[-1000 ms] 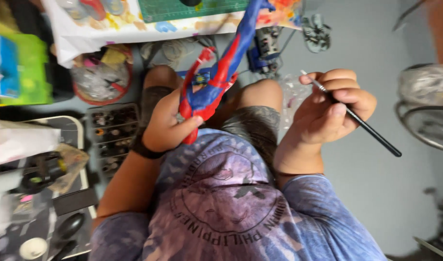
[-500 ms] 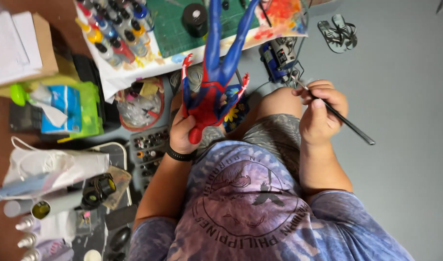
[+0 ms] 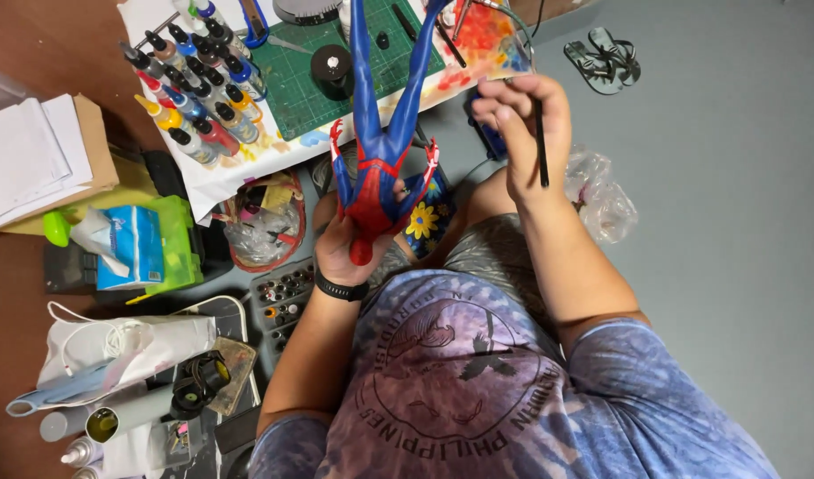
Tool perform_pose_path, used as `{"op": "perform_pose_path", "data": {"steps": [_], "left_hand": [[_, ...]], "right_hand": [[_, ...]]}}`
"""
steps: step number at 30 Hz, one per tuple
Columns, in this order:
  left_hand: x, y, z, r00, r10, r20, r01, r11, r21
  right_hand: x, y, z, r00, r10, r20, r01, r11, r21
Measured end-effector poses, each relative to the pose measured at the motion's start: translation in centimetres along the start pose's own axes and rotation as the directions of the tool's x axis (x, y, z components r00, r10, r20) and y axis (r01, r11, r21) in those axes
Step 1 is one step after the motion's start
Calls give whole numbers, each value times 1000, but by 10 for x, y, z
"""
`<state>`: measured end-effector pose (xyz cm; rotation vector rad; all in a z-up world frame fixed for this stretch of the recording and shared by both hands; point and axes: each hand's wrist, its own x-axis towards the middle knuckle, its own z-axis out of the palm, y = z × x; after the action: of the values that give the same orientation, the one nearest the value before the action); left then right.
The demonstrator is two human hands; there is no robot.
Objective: Painting a white logo on a Spider-Man action figure using a fine paintbrush.
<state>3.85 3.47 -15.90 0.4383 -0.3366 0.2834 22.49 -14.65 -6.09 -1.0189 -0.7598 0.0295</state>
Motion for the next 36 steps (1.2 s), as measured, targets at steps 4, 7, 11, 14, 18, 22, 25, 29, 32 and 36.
{"op": "perform_pose_path", "data": {"steps": [4,7,11,14,18,22,25,29,32,36], "left_hand": [[-1,0,7,993,-115,-16,113,986,-120],[0,-10,-3,999,-41,0,41,998,-46],[1,-10,-3,995,-102,-12,103,993,52],[5,-10,8,994,-104,-20,106,989,99],[8,-8,17,989,-144,40,136,977,165],[5,-9,6,976,-176,124,137,953,270],[14,-2,40,967,-247,57,229,948,221],[17,0,51,953,-300,-41,302,933,196],[15,-6,42,950,-311,-32,313,947,69],[21,-8,61,953,-298,-54,303,947,106]], "right_hand": [[30,3,19,972,233,-21,-226,960,166],[45,17,26,929,369,-20,-340,874,346],[53,32,23,905,425,-31,-394,861,323],[58,28,23,887,461,-20,-428,839,337],[65,25,17,879,476,36,-459,822,336],[73,26,10,850,521,72,-513,792,329],[76,33,4,856,501,130,-512,781,357],[83,33,4,847,501,178,-531,779,335],[86,34,4,846,475,241,-530,799,285],[92,42,0,852,406,330,-505,805,311]]}}
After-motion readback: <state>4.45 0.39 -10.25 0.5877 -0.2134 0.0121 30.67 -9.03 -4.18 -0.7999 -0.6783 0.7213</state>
